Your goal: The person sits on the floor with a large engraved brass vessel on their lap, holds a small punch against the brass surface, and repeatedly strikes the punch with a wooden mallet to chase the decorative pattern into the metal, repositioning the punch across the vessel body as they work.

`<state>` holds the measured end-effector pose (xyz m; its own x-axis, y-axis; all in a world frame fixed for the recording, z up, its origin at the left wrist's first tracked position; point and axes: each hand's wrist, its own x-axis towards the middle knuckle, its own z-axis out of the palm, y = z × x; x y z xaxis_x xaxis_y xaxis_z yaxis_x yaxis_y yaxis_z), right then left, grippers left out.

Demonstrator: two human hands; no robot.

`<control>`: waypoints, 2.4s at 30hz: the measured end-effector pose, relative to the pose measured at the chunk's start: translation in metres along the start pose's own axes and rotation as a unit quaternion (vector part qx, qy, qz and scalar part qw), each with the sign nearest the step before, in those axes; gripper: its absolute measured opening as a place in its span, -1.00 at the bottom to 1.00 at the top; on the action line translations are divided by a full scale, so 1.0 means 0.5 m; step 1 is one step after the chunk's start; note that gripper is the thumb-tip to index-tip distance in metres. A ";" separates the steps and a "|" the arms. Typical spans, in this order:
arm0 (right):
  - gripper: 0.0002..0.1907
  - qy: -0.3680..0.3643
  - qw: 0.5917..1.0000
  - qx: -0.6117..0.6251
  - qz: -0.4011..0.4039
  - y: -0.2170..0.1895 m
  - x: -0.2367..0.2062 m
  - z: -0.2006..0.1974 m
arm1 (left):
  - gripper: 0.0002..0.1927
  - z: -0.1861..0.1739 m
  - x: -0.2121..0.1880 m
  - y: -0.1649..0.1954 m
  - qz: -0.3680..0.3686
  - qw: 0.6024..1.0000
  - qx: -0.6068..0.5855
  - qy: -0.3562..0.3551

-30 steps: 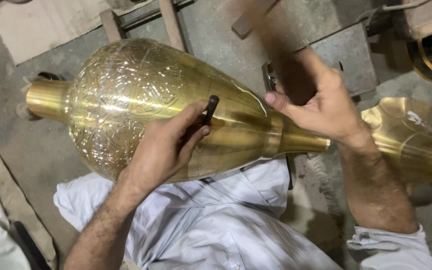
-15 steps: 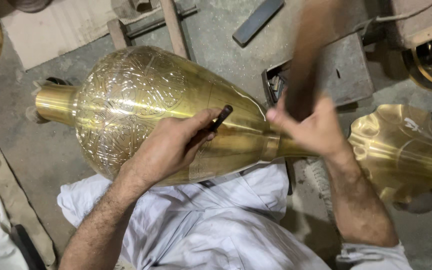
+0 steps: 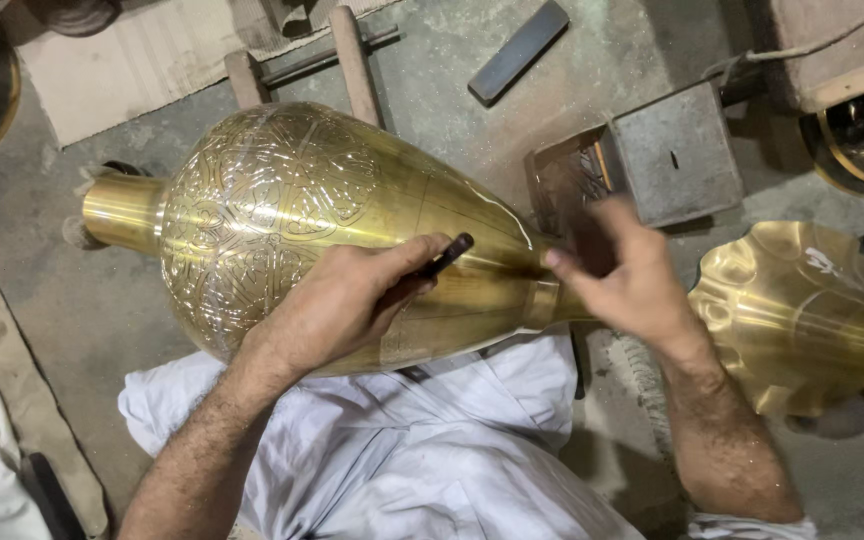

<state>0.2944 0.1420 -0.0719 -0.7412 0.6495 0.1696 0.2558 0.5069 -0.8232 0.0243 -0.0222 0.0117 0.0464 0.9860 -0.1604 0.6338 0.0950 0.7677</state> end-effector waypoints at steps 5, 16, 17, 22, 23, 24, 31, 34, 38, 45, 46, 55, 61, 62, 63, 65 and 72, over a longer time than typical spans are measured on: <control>-0.57 -0.110 0.972 -0.061 0.196 -0.020 0.014 -0.001 | -0.63 -0.002 0.001 -0.004 0.011 0.998 -0.011 0.066; -0.56 -0.060 0.990 0.109 0.070 -0.036 0.070 -0.019 | -0.63 -0.007 0.005 -0.002 0.004 0.999 -0.004 0.046; -0.66 -0.096 0.995 0.021 0.011 -0.034 0.077 -0.027 | -0.63 -0.006 0.005 -0.003 -0.009 0.999 -0.001 0.033; -0.76 -0.066 0.995 0.074 -0.016 -0.029 0.089 -0.045 | -0.68 0.003 -0.005 0.002 -0.012 0.997 -0.003 0.071; -0.75 -0.114 0.991 -0.039 -0.051 -0.030 0.093 -0.048 | -0.72 0.004 -0.007 0.001 -0.020 0.997 0.009 0.075; -0.71 -0.158 0.972 -0.152 -0.084 -0.031 0.097 -0.051 | -0.75 0.007 -0.008 0.000 -0.026 0.997 0.021 0.076; -0.64 -0.114 0.985 -0.063 -0.114 -0.064 0.136 -0.062 | -0.59 0.041 -0.033 -0.007 -0.071 0.988 -0.022 0.133; -0.74 -0.130 0.986 -0.082 -0.065 -0.069 0.144 -0.068 | -0.56 0.059 -0.044 -0.015 -0.056 0.983 -0.026 0.171; -0.60 -0.111 0.973 -0.127 -0.159 -0.067 0.138 -0.066 | -0.57 0.074 -0.051 -0.027 -0.055 0.981 -0.021 0.186; -0.52 -0.155 0.935 -0.277 -0.158 -0.094 0.140 -0.072 | -0.64 0.076 -0.053 -0.024 -0.045 0.978 0.005 0.204; -0.57 -0.136 0.963 -0.207 -0.109 -0.099 0.140 -0.075 | -0.61 0.074 -0.054 -0.022 -0.037 0.978 -0.006 0.204; -0.55 -0.090 0.991 -0.039 0.092 0.002 0.068 -0.058 | -0.64 0.062 -0.108 -0.064 -0.023 0.943 -0.099 0.316; -0.61 0.119 0.963 0.048 0.238 0.127 -0.100 -0.083 | -0.65 0.003 -0.227 -0.128 -0.110 0.835 -0.087 0.531; -0.63 0.131 0.955 0.083 0.253 0.137 -0.120 -0.074 | -0.68 -0.002 -0.240 -0.137 -0.105 0.828 -0.097 0.542; -0.66 0.142 0.946 0.116 0.268 0.142 -0.136 -0.064 | -0.71 -0.007 -0.252 -0.148 -0.100 0.820 -0.107 0.553; -0.68 0.160 0.907 0.211 0.327 0.143 -0.147 -0.053 | -0.82 -0.012 -0.261 -0.178 -0.082 0.777 -0.203 0.590; -0.65 0.163 0.807 0.401 0.402 0.096 -0.137 -0.026 | -0.86 -0.084 -0.265 -0.350 -0.086 0.578 -0.420 0.694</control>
<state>0.3655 0.1295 -0.1160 -0.3005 0.7656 -0.5688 -0.0084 -0.5985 -0.8011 -0.1250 -0.1639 -0.0752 -0.9957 0.0557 -0.0746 -0.0890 -0.3340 0.9384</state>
